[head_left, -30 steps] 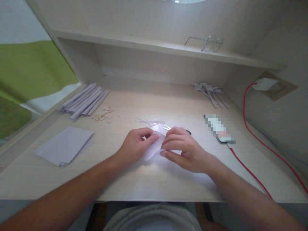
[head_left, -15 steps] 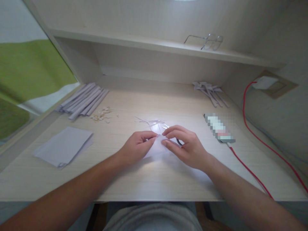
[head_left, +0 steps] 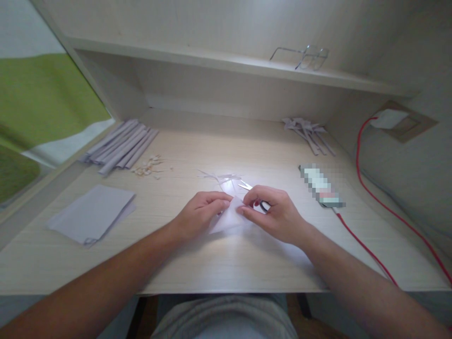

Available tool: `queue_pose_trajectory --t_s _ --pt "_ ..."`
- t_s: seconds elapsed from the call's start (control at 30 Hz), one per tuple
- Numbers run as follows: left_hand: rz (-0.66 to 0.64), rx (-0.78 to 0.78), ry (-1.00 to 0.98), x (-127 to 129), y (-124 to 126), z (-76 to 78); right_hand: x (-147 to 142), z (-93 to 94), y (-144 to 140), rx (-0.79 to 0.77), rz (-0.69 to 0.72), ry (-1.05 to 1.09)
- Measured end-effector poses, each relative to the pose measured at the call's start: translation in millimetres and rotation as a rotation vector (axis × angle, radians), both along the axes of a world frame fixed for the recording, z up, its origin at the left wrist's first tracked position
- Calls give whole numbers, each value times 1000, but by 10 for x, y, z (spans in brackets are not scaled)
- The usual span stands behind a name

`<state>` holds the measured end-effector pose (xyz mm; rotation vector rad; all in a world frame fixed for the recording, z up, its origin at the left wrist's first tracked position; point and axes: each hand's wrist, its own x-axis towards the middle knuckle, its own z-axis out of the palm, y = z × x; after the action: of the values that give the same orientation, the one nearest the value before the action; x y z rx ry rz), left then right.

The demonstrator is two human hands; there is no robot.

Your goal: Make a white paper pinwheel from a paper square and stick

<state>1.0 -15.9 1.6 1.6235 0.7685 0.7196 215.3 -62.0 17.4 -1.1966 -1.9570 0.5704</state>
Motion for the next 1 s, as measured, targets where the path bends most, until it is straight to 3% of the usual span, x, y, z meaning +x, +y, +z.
queue_pose_trajectory --t_s 0.37,1.0 --pt "-16 82 81 -1 -43 52 -13 -3 0 -73 -28 115" --pt "-17 181 114 -12 -61 50 -9 16 -6 -91 -17 21"
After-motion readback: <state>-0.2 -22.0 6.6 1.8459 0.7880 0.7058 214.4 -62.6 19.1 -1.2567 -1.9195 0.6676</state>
